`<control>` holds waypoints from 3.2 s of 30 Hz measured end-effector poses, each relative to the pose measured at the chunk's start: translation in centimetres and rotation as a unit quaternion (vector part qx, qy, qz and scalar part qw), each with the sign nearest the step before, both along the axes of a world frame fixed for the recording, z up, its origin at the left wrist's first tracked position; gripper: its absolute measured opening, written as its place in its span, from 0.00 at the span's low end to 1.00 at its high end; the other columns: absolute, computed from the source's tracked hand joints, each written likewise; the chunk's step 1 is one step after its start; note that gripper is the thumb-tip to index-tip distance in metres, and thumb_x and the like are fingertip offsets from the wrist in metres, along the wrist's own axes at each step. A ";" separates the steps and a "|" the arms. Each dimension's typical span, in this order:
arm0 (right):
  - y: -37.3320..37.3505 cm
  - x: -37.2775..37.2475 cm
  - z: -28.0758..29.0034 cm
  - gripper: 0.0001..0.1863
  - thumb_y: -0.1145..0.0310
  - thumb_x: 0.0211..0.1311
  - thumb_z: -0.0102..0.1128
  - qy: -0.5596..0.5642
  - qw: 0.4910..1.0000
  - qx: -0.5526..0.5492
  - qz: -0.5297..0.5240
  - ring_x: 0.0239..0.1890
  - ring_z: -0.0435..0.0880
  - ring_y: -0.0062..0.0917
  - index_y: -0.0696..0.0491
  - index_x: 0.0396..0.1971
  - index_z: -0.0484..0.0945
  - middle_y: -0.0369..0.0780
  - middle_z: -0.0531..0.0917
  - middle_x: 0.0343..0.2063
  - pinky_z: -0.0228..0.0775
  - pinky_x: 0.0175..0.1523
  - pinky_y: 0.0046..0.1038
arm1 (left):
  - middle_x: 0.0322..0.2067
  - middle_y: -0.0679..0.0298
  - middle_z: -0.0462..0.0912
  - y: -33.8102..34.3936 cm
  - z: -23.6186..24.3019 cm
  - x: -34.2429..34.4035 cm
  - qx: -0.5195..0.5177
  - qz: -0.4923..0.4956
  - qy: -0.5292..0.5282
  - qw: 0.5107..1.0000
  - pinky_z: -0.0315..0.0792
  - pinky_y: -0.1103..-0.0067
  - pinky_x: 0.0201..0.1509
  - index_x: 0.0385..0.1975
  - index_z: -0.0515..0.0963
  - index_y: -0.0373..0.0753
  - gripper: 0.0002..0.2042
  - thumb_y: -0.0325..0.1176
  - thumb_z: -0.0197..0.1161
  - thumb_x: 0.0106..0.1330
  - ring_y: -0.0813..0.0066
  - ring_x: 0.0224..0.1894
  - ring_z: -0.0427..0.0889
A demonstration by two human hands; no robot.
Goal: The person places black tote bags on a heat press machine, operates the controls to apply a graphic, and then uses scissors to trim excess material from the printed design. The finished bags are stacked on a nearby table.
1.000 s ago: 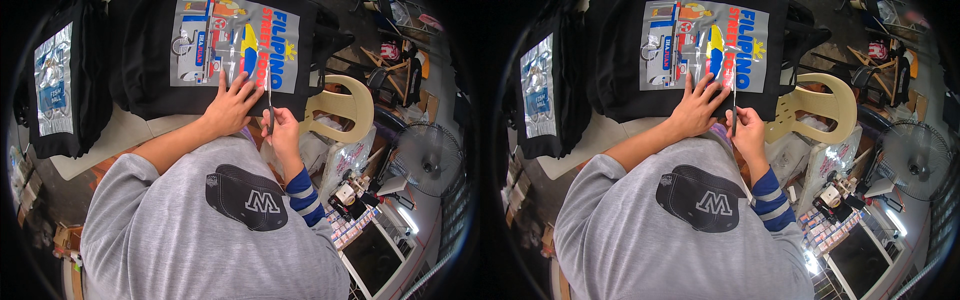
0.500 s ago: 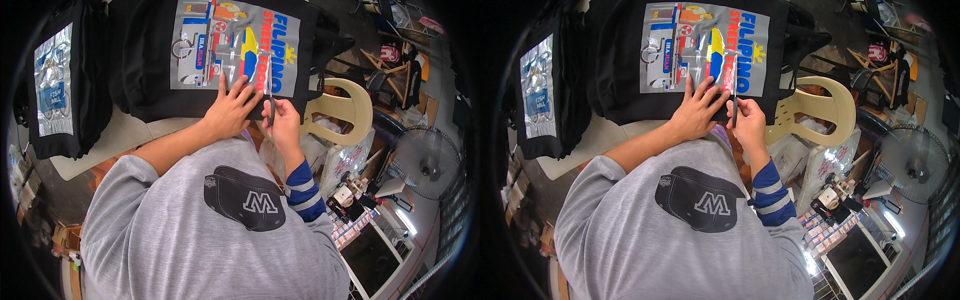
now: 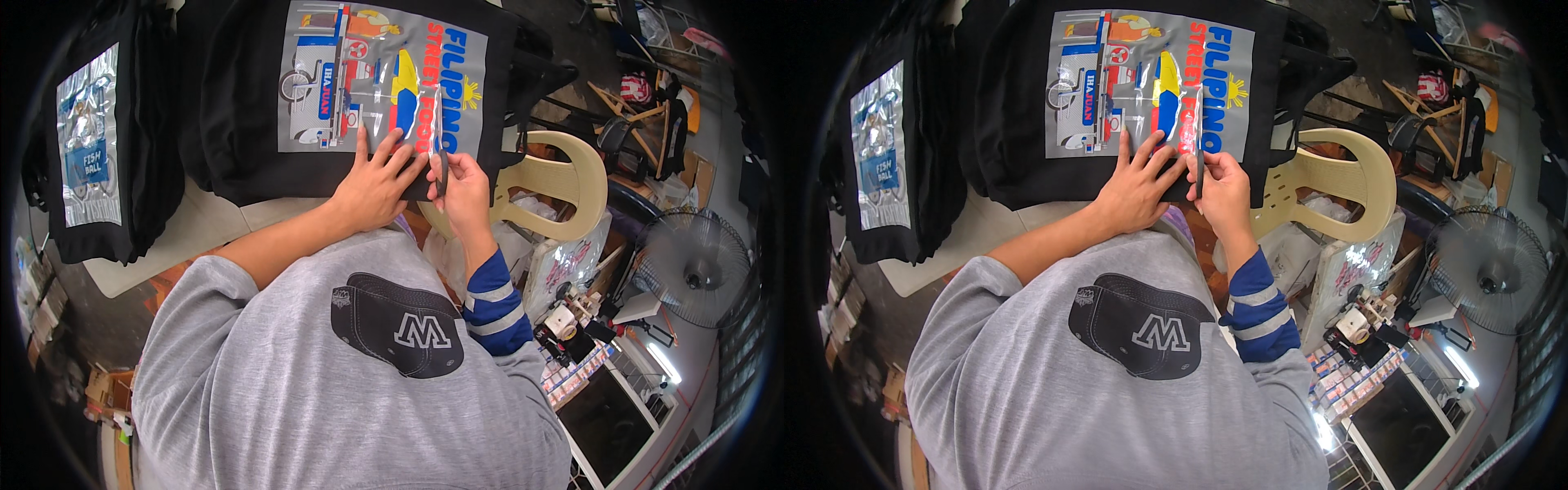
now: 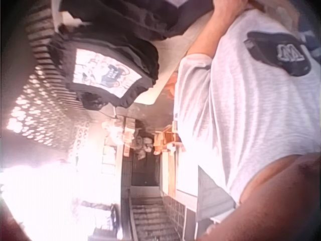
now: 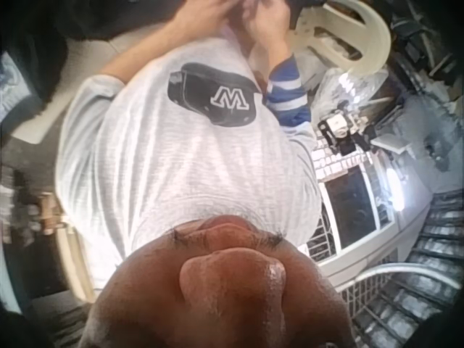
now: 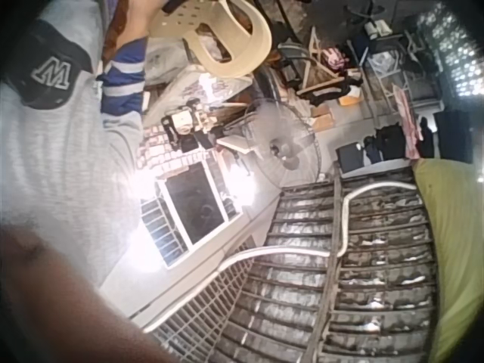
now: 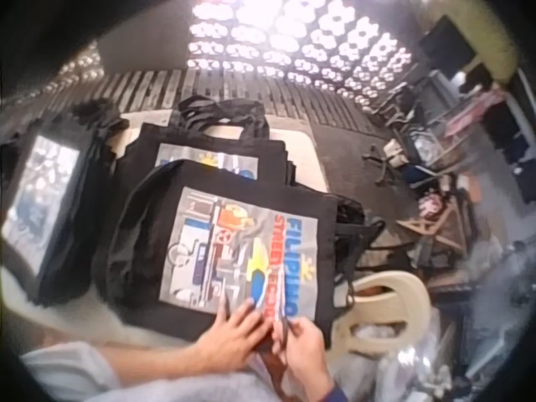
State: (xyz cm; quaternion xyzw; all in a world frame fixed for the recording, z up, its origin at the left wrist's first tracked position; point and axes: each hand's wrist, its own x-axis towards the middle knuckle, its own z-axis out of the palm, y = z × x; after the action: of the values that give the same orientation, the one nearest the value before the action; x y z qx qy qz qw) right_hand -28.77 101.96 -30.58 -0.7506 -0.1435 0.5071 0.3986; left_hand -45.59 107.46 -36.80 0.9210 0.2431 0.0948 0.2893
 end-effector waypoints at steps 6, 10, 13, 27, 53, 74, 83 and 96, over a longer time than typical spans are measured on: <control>-0.1 0.4 -0.1 0.14 0.62 0.70 0.66 0.007 1.000 -0.010 0.001 0.19 0.77 0.14 0.58 0.43 0.76 0.35 0.81 0.26 0.61 0.18 0.17 | 0.64 0.55 0.66 0.1 0.2 0.0 0.001 -0.001 0.002 1.000 0.39 0.31 0.71 0.69 0.66 0.42 0.40 0.43 0.71 0.53 0.47 0.75 0.52; 0.2 0.4 -0.1 0.14 0.62 0.69 0.66 0.006 1.000 0.000 0.002 0.19 0.77 0.14 0.57 0.42 0.76 0.35 0.81 0.26 0.61 0.18 0.17 | 0.64 0.55 0.65 0.1 0.1 0.0 -0.003 -0.003 0.002 1.000 0.39 0.31 0.71 0.69 0.65 0.42 0.41 0.43 0.71 0.53 0.48 0.76 0.52; 0.8 0.6 -0.5 0.14 0.62 0.69 0.66 0.025 1.000 0.002 -0.007 0.19 0.78 0.15 0.57 0.41 0.76 0.36 0.81 0.27 0.61 0.18 0.17 | 0.64 0.55 0.65 0.1 0.2 0.0 -0.007 -0.004 0.002 1.000 0.39 0.31 0.71 0.70 0.65 0.43 0.41 0.43 0.72 0.53 0.48 0.76 0.52; 2.5 1.6 -1.9 0.14 0.64 0.70 0.65 0.047 0.998 0.041 -0.022 0.19 0.79 0.16 0.59 0.43 0.74 0.38 0.82 0.28 0.63 0.17 0.18 | 0.65 0.55 0.64 0.2 0.4 -0.1 -0.008 -0.010 0.009 1.000 0.41 0.31 0.71 0.73 0.62 0.44 0.45 0.44 0.73 0.51 0.48 0.76 0.51; 5.9 3.0 -2.6 0.15 0.63 0.70 0.66 0.024 0.998 0.051 0.008 0.19 0.78 0.16 0.59 0.42 0.76 0.37 0.82 0.27 0.63 0.17 0.18 | 0.64 0.54 0.65 0.4 0.4 0.0 -0.012 -0.006 0.003 1.000 0.39 0.31 0.71 0.72 0.64 0.43 0.44 0.43 0.73 0.50 0.48 0.76 0.52; 8.6 4.1 -3.9 0.16 0.61 0.69 0.67 0.045 0.996 0.072 -0.002 0.20 0.79 0.17 0.58 0.41 0.73 0.38 0.81 0.27 0.64 0.19 0.19 | 0.64 0.54 0.65 0.4 0.2 0.0 -0.017 -0.005 -0.002 1.000 0.39 0.30 0.71 0.71 0.64 0.42 0.44 0.44 0.73 0.51 0.47 0.75 0.52; 8.8 4.0 -3.9 0.17 0.61 0.69 0.67 0.047 0.996 0.077 0.000 0.21 0.80 0.17 0.57 0.41 0.72 0.37 0.81 0.26 0.64 0.18 0.19 | 0.64 0.54 0.65 0.4 0.1 0.1 -0.019 -0.006 -0.003 1.000 0.39 0.30 0.71 0.71 0.64 0.42 0.44 0.43 0.73 0.51 0.47 0.75 0.52; 9.8 4.4 -4.1 0.16 0.62 0.68 0.68 0.047 0.996 0.075 -0.015 0.19 0.79 0.18 0.57 0.41 0.72 0.38 0.80 0.26 0.63 0.18 0.20 | 0.64 0.54 0.65 0.4 0.0 0.1 -0.015 -0.008 0.001 1.000 0.39 0.30 0.71 0.71 0.64 0.42 0.44 0.44 0.73 0.51 0.47 0.75 0.52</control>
State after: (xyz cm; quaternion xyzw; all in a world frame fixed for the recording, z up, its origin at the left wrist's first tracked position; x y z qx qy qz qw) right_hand -24.38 111.72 -34.71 -0.6961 -0.1506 0.5234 0.4678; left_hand -45.47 107.82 -36.79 0.9186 0.2379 0.0877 0.3032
